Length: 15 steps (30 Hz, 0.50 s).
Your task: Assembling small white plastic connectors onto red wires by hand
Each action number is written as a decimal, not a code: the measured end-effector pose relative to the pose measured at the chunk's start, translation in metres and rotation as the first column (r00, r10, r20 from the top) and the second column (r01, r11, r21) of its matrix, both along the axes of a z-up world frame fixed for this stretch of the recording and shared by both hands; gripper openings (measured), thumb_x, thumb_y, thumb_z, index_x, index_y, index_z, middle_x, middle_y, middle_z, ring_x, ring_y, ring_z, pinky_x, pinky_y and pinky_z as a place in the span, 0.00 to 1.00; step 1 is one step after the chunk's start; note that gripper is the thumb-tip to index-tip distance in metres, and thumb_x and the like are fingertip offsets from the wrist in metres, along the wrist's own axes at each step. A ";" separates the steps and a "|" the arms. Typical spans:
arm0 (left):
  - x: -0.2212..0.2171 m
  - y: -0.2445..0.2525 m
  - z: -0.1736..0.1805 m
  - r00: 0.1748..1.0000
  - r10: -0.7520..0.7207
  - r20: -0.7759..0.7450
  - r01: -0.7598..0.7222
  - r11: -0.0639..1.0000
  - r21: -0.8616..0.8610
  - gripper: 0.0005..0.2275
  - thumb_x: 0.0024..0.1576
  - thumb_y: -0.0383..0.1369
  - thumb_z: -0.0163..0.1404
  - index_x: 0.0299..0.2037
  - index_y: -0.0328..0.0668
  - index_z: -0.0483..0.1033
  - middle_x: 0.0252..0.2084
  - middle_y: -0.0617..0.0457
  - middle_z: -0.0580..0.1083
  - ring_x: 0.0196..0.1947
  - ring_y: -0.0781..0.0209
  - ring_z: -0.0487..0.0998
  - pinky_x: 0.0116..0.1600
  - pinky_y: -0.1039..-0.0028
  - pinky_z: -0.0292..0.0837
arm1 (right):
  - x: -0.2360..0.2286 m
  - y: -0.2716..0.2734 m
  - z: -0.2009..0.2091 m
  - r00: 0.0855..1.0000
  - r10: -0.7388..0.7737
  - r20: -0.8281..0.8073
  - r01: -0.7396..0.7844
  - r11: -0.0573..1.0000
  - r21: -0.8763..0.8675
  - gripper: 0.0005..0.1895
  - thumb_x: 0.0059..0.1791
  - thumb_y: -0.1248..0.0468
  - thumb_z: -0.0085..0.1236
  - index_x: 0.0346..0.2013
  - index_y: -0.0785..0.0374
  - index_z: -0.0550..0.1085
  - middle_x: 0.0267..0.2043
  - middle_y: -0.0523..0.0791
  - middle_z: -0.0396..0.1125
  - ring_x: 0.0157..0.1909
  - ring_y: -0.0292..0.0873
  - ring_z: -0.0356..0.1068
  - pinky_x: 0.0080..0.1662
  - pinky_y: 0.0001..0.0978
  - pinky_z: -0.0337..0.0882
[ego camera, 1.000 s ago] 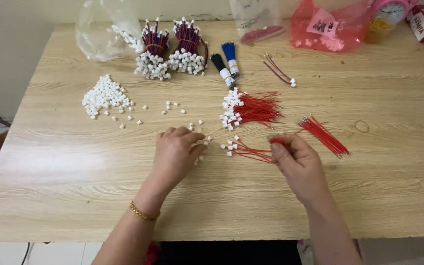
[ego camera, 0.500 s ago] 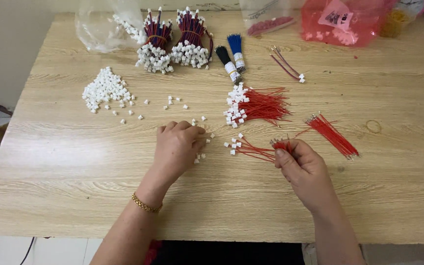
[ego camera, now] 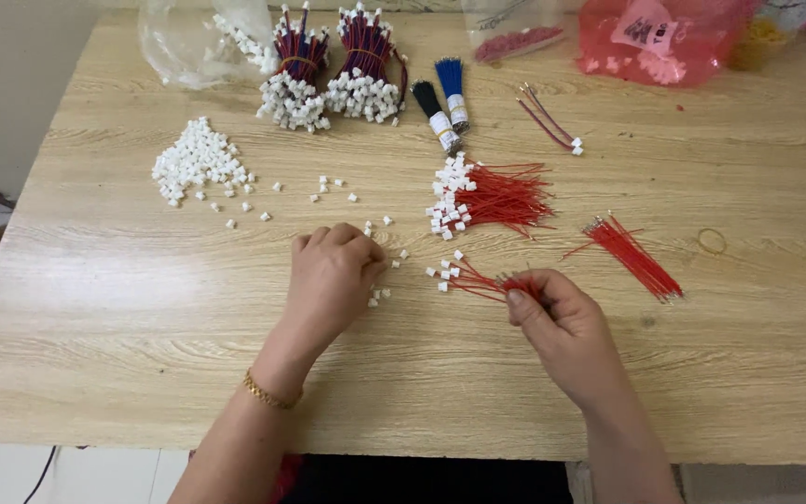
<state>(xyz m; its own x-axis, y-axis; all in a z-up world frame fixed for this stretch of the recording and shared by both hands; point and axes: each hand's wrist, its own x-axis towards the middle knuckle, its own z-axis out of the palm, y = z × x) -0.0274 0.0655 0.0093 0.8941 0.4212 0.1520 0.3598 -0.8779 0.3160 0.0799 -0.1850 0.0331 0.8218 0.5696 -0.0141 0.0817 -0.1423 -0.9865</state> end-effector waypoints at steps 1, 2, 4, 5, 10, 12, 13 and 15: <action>-0.001 -0.005 0.007 1.000 -0.008 0.006 0.008 1.000 -0.002 0.03 0.51 0.40 0.56 0.32 0.59 0.80 0.36 0.61 0.74 0.43 0.59 0.73 0.55 0.63 0.61 | 0.000 0.003 0.002 1.000 -0.008 0.006 0.008 1.000 -0.002 0.07 0.49 0.66 0.55 0.39 0.67 0.75 0.21 0.47 0.65 0.25 0.36 0.60 0.30 0.26 0.63; -0.002 -0.009 0.014 0.990 0.010 0.138 0.018 0.980 -0.199 0.04 0.52 0.38 0.57 0.34 0.55 0.79 0.34 0.58 0.75 0.39 0.58 0.76 0.47 0.66 0.68 | 0.001 0.007 0.005 1.000 0.006 0.010 -0.007 1.000 0.023 0.07 0.49 0.67 0.55 0.39 0.67 0.75 0.22 0.47 0.65 0.27 0.36 0.60 0.31 0.26 0.64; -0.003 -0.026 0.026 0.962 0.040 0.270 0.072 0.916 -0.394 0.05 0.52 0.36 0.57 0.37 0.52 0.79 0.31 0.55 0.76 0.34 0.57 0.80 0.40 0.69 0.74 | 0.001 0.011 0.008 1.000 0.006 0.026 -0.007 0.999 0.038 0.07 0.49 0.67 0.56 0.39 0.67 0.75 0.22 0.46 0.65 0.28 0.36 0.61 0.33 0.27 0.65; -0.004 -0.036 0.031 0.939 0.110 0.326 0.132 0.758 -0.639 0.05 0.53 0.33 0.56 0.38 0.47 0.79 0.30 0.54 0.76 0.33 0.61 0.78 0.40 0.72 0.74 | 0.001 0.014 0.007 0.999 0.021 0.025 -0.022 0.998 0.052 0.07 0.49 0.66 0.55 0.38 0.67 0.75 0.22 0.45 0.65 0.28 0.36 0.61 0.34 0.27 0.66; 0.014 -0.070 0.006 0.872 0.309 0.381 0.327 0.213 -0.921 0.07 0.54 0.28 0.55 0.40 0.36 0.76 0.30 0.51 0.76 0.35 0.65 0.75 0.42 0.78 0.73 | -0.005 0.027 0.013 0.998 0.060 0.024 -0.061 0.996 0.060 0.07 0.50 0.65 0.55 0.35 0.67 0.75 0.22 0.44 0.64 0.29 0.37 0.62 0.35 0.27 0.66; 0.016 -0.080 0.016 0.885 0.299 0.356 0.326 0.148 -0.934 0.09 0.53 0.27 0.56 0.43 0.32 0.77 0.31 0.48 0.78 0.35 0.65 0.76 0.42 0.77 0.75 | -0.008 0.025 0.015 0.997 0.048 0.052 -0.048 0.999 0.008 0.07 0.50 0.64 0.55 0.34 0.66 0.76 0.22 0.44 0.65 0.29 0.36 0.62 0.35 0.28 0.67; 0.017 -0.081 0.015 0.885 0.298 0.358 0.329 0.144 -0.933 0.09 0.53 0.27 0.56 0.43 0.32 0.77 0.31 0.48 0.78 0.35 0.65 0.76 0.42 0.77 0.75 | -0.009 0.025 0.020 0.997 0.045 0.055 -0.046 0.999 0.005 0.07 0.50 0.64 0.55 0.34 0.66 0.76 0.22 0.44 0.65 0.29 0.36 0.62 0.35 0.28 0.67; 0.018 -0.083 0.014 0.900 0.278 0.336 0.298 0.169 -0.939 0.07 0.53 0.28 0.57 0.39 0.32 0.80 0.28 0.49 0.77 0.31 0.66 0.74 0.39 0.77 0.74 | -0.013 0.025 0.032 0.998 0.020 0.058 -0.017 0.998 -0.053 0.07 0.50 0.65 0.54 0.34 0.66 0.76 0.22 0.44 0.66 0.30 0.37 0.63 0.36 0.28 0.68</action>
